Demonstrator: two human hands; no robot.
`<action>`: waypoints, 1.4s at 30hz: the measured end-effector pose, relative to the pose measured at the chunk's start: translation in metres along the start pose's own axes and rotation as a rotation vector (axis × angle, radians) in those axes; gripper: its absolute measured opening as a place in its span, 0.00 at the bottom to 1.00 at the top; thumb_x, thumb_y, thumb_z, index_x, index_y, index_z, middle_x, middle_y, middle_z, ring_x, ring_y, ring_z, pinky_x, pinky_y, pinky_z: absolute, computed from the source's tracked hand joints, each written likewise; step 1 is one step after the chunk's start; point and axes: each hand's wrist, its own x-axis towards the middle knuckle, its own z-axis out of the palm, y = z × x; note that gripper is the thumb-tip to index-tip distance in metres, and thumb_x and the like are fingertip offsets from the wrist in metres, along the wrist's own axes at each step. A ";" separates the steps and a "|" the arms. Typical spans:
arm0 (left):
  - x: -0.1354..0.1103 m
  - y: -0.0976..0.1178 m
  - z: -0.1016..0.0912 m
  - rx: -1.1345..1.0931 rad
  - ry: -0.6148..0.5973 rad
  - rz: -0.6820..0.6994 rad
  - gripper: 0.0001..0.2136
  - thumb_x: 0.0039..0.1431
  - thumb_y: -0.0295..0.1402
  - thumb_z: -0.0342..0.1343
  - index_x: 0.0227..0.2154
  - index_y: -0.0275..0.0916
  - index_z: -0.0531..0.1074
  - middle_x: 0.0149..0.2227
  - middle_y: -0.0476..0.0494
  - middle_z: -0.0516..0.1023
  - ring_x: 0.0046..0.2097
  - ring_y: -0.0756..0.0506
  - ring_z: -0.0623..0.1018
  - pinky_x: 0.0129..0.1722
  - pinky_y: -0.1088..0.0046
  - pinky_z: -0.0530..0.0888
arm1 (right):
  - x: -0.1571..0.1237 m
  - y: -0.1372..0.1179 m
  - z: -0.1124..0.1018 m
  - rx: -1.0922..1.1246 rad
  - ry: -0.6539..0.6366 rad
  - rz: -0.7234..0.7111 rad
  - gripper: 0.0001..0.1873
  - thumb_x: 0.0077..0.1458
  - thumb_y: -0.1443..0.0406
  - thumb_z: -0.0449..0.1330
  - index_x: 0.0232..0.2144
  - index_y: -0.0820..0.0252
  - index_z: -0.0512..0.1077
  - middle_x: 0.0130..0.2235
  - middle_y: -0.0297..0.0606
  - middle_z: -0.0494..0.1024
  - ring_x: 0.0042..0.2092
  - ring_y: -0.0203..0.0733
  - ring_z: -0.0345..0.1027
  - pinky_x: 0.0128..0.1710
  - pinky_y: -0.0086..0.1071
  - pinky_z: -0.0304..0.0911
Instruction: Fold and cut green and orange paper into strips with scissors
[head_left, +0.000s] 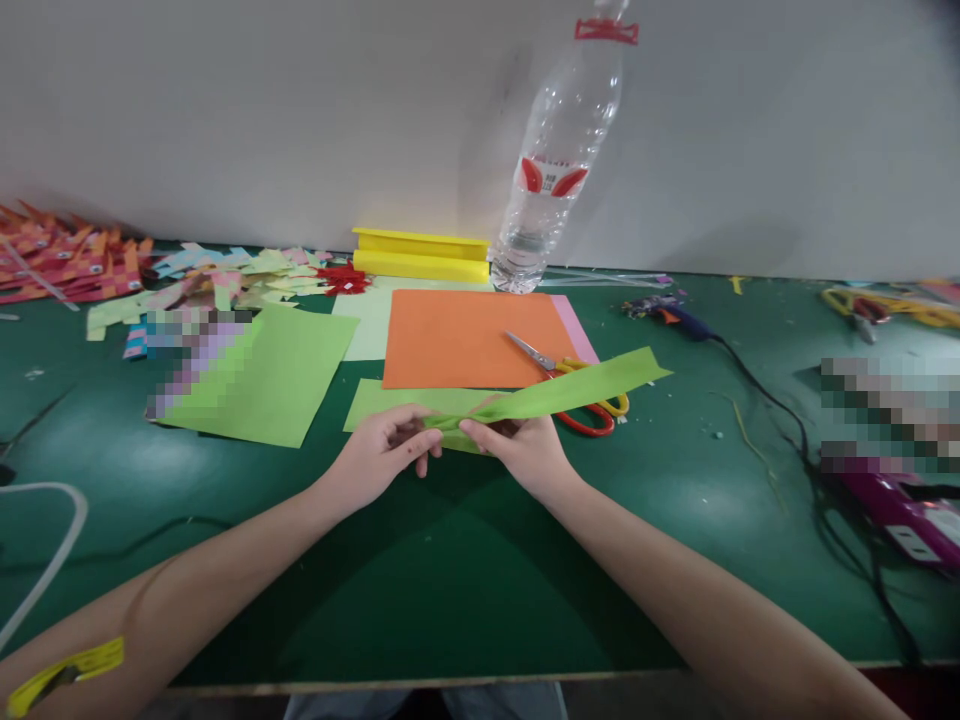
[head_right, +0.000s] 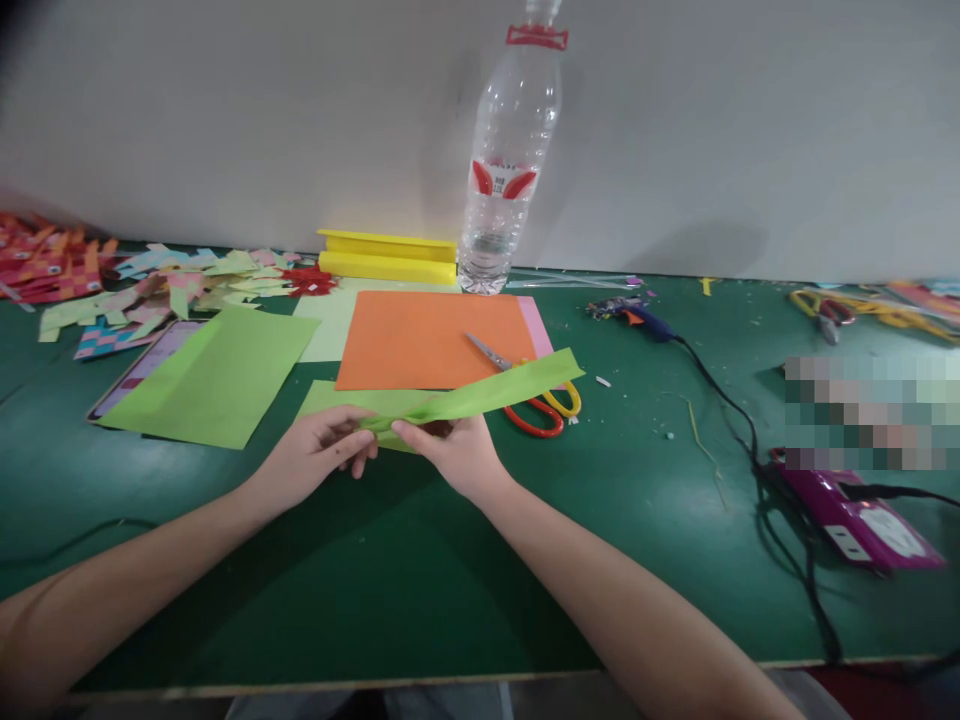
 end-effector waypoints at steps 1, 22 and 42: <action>0.000 0.000 0.000 -0.015 0.012 0.007 0.12 0.62 0.40 0.52 0.42 0.36 0.69 0.29 0.50 0.76 0.24 0.53 0.74 0.24 0.78 0.68 | 0.000 0.000 0.000 -0.003 -0.003 -0.001 0.07 0.45 0.62 0.66 0.25 0.57 0.71 0.28 0.33 0.76 0.31 0.38 0.71 0.28 0.32 0.66; 0.001 0.008 0.002 0.040 0.038 -0.042 0.10 0.60 0.34 0.53 0.27 0.36 0.75 0.21 0.50 0.76 0.22 0.53 0.74 0.25 0.79 0.69 | 0.000 0.002 0.001 -0.021 -0.004 0.067 0.10 0.46 0.59 0.66 0.30 0.58 0.74 0.27 0.34 0.76 0.27 0.36 0.68 0.25 0.31 0.62; 0.001 0.012 0.001 0.140 0.042 -0.036 0.13 0.61 0.37 0.52 0.26 0.38 0.77 0.20 0.50 0.76 0.22 0.51 0.73 0.26 0.77 0.69 | -0.001 0.000 -0.001 -0.095 -0.010 0.113 0.13 0.45 0.57 0.66 0.21 0.59 0.69 0.19 0.29 0.69 0.21 0.33 0.62 0.22 0.30 0.60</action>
